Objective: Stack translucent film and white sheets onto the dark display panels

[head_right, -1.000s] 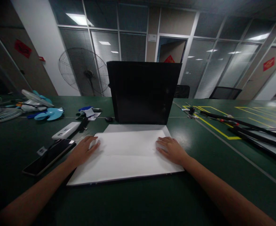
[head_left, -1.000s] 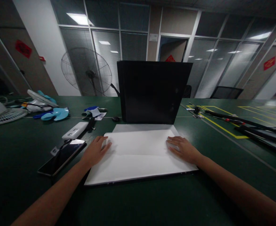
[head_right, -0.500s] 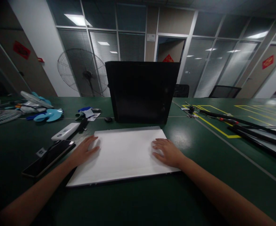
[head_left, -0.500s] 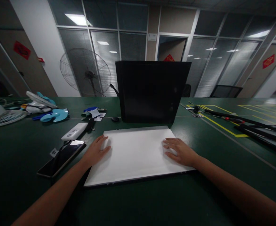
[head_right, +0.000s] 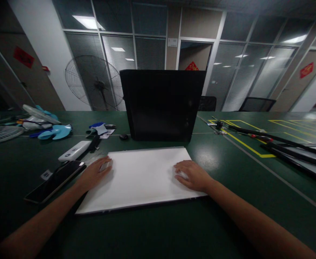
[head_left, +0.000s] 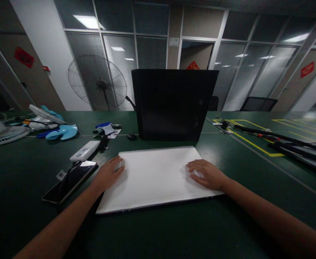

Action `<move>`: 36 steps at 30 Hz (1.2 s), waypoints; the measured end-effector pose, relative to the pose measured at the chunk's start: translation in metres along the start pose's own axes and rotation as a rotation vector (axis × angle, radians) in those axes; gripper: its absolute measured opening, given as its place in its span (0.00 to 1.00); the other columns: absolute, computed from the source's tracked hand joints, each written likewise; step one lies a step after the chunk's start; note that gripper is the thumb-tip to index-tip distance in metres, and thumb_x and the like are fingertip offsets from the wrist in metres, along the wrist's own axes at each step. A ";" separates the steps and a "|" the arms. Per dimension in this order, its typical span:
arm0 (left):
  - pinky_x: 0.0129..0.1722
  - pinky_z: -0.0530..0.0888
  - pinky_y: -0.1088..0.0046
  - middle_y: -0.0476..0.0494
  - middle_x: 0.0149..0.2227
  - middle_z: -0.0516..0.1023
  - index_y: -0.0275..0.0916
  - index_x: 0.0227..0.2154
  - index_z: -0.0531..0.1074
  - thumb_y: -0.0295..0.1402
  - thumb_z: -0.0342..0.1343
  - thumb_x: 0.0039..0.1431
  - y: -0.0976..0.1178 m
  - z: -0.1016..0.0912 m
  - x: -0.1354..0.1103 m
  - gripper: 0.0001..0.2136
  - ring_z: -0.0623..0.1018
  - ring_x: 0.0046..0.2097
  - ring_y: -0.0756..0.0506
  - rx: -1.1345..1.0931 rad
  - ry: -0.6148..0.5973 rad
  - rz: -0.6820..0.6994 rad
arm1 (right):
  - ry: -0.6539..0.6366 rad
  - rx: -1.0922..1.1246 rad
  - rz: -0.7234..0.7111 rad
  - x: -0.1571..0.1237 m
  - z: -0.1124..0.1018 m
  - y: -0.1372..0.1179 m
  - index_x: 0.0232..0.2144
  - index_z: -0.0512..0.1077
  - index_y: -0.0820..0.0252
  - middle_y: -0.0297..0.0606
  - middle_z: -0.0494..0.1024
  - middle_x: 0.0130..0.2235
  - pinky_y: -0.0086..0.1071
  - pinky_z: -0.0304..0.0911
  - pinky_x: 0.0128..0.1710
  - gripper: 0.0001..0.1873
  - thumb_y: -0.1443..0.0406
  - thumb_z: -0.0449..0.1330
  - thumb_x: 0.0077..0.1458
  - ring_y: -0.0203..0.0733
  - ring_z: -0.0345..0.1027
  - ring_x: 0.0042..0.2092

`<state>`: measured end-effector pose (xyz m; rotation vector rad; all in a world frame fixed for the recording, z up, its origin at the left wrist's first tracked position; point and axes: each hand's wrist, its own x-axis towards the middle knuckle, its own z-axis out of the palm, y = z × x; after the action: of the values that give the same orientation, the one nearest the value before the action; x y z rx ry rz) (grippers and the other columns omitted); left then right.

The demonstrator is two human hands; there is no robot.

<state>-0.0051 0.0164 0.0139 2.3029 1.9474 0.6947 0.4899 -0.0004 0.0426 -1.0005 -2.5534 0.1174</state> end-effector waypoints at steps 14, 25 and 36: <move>0.61 0.74 0.55 0.35 0.64 0.77 0.38 0.57 0.77 0.41 0.46 0.67 0.028 -0.019 -0.007 0.23 0.80 0.59 0.34 0.175 -0.048 -0.043 | -0.304 0.160 -0.248 0.006 -0.003 -0.041 0.73 0.57 0.50 0.49 0.56 0.74 0.62 0.46 0.72 0.50 0.46 0.70 0.56 0.61 0.51 0.74; 0.60 0.75 0.51 0.35 0.65 0.76 0.40 0.57 0.77 0.44 0.47 0.66 0.023 -0.014 -0.006 0.24 0.81 0.57 0.31 0.168 -0.063 -0.043 | -0.040 -0.038 -0.463 0.007 -0.001 -0.067 0.57 0.74 0.58 0.47 0.77 0.61 0.53 0.64 0.64 0.21 0.55 0.63 0.66 0.53 0.69 0.64; 0.68 0.68 0.52 0.37 0.61 0.80 0.39 0.52 0.81 0.51 0.41 0.69 -0.002 -0.020 0.003 0.28 0.77 0.63 0.34 -0.162 -0.044 -0.069 | 0.250 -0.329 -0.860 0.007 -0.016 -0.086 0.39 0.79 0.66 0.47 0.84 0.43 0.35 0.74 0.34 0.08 0.69 0.59 0.66 0.43 0.79 0.39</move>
<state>-0.0136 0.0151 0.0323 2.1292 1.8671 0.7578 0.4369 -0.0601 0.0782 0.0650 -2.5681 -0.6326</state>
